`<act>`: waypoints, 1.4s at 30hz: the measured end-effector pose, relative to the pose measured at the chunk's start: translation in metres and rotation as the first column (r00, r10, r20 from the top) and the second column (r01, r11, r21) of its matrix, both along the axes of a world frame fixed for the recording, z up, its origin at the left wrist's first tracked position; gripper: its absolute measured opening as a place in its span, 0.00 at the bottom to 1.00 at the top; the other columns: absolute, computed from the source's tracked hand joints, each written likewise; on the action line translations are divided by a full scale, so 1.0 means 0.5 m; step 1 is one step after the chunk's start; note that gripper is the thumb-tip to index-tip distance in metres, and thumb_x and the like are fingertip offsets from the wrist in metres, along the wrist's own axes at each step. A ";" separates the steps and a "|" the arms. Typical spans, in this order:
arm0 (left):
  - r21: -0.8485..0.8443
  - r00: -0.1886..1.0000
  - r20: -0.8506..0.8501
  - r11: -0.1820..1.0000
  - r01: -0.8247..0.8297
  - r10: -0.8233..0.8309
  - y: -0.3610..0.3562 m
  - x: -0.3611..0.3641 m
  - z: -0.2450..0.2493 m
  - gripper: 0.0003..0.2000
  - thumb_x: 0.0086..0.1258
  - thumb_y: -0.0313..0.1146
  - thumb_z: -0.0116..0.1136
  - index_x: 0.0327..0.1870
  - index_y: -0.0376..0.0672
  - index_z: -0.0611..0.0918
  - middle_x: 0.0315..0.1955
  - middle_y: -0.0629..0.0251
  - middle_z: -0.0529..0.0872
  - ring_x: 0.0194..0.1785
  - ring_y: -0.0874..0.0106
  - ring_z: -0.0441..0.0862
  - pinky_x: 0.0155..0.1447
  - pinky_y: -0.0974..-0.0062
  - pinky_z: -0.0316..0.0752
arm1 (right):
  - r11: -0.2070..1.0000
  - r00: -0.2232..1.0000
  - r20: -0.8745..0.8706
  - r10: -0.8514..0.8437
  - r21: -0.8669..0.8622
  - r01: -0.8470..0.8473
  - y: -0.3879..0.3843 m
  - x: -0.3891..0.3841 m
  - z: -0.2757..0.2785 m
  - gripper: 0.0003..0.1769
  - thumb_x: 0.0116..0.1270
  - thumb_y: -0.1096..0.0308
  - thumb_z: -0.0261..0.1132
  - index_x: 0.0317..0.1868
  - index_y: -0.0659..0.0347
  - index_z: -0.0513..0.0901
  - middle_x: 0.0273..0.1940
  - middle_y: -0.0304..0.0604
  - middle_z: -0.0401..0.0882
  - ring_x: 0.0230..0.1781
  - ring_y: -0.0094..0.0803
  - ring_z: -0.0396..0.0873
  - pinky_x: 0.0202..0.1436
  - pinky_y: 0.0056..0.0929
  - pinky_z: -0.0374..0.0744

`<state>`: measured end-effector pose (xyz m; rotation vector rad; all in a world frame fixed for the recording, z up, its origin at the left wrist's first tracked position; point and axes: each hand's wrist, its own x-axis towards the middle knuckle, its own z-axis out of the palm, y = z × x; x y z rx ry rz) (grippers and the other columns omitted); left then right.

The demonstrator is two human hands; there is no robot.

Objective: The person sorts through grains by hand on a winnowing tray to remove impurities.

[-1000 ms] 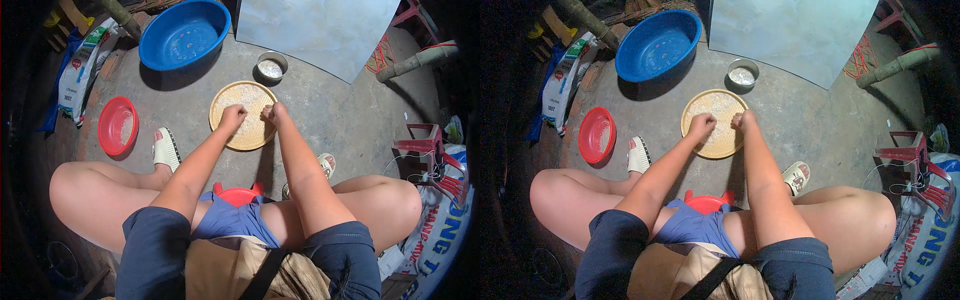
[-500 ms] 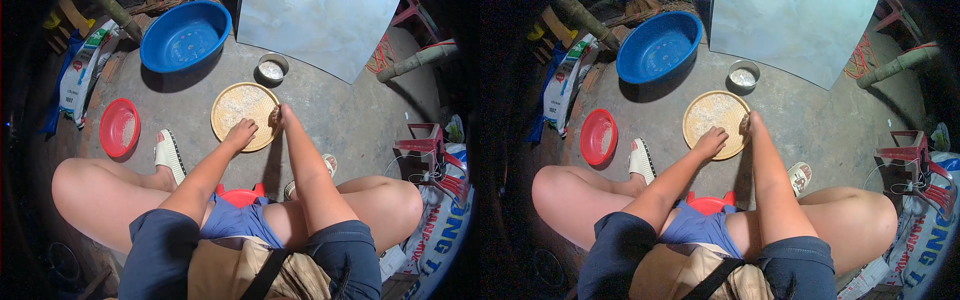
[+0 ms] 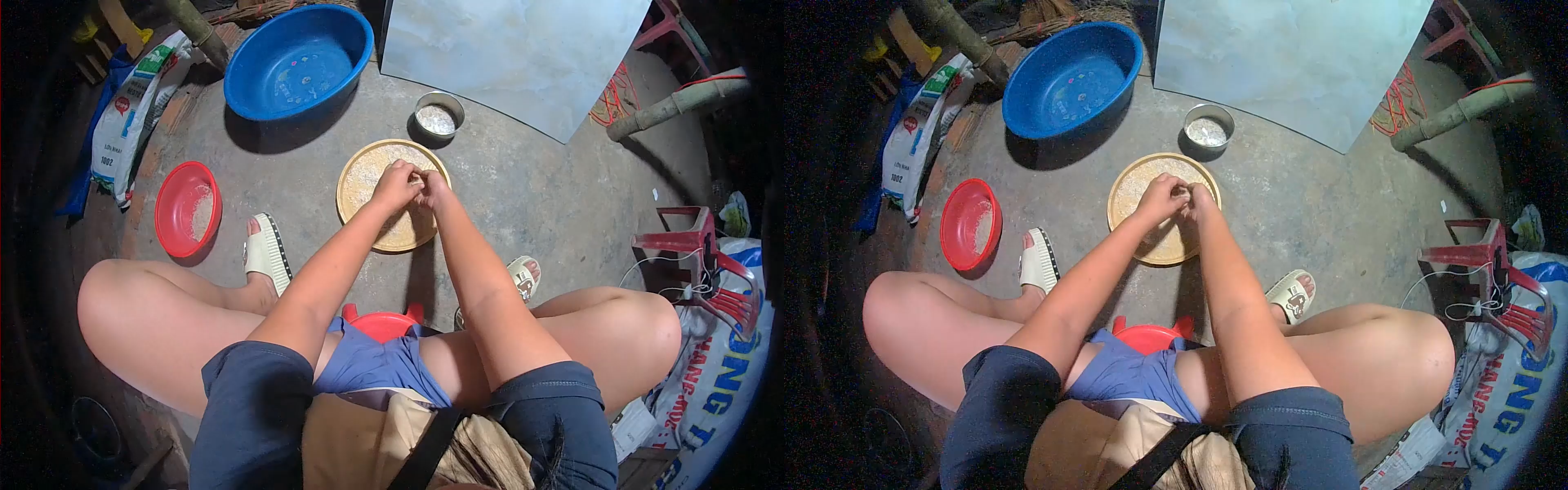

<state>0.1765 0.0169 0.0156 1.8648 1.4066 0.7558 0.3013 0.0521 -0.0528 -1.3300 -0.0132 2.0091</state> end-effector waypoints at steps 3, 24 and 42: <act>0.172 0.991 -0.019 0.977 -0.124 0.129 -0.007 -0.009 -0.001 0.10 0.57 0.29 0.58 0.40 0.40 0.79 0.40 0.56 0.77 0.43 0.63 0.78 0.46 0.70 0.73 | 0.997 0.998 0.048 -0.052 -0.056 0.054 0.024 -0.002 0.037 0.15 0.66 0.66 0.41 0.45 0.68 0.68 0.35 0.54 0.72 0.25 0.39 0.76 0.21 0.33 0.80; -0.023 0.702 -0.334 0.739 -0.673 0.629 -0.083 -0.182 -0.105 0.15 0.62 0.38 0.53 0.47 0.40 0.72 0.45 0.50 0.74 0.49 0.52 0.73 0.50 0.60 0.70 | 0.830 -0.024 1.000 -0.012 -0.004 -0.558 -0.068 0.071 0.018 0.19 0.62 0.59 0.56 0.43 0.68 0.71 0.41 0.60 0.74 0.43 0.54 0.73 0.47 0.46 0.72; -0.056 0.706 -0.052 0.704 -0.708 0.706 -0.024 -0.192 -0.047 0.16 0.66 0.46 0.48 0.50 0.48 0.71 0.38 0.48 0.81 0.43 0.48 0.78 0.45 0.57 0.72 | 0.810 0.112 0.918 -0.379 0.388 -0.440 -0.053 0.063 0.078 0.12 0.64 0.63 0.55 0.39 0.65 0.72 0.36 0.62 0.76 0.39 0.57 0.74 0.43 0.47 0.71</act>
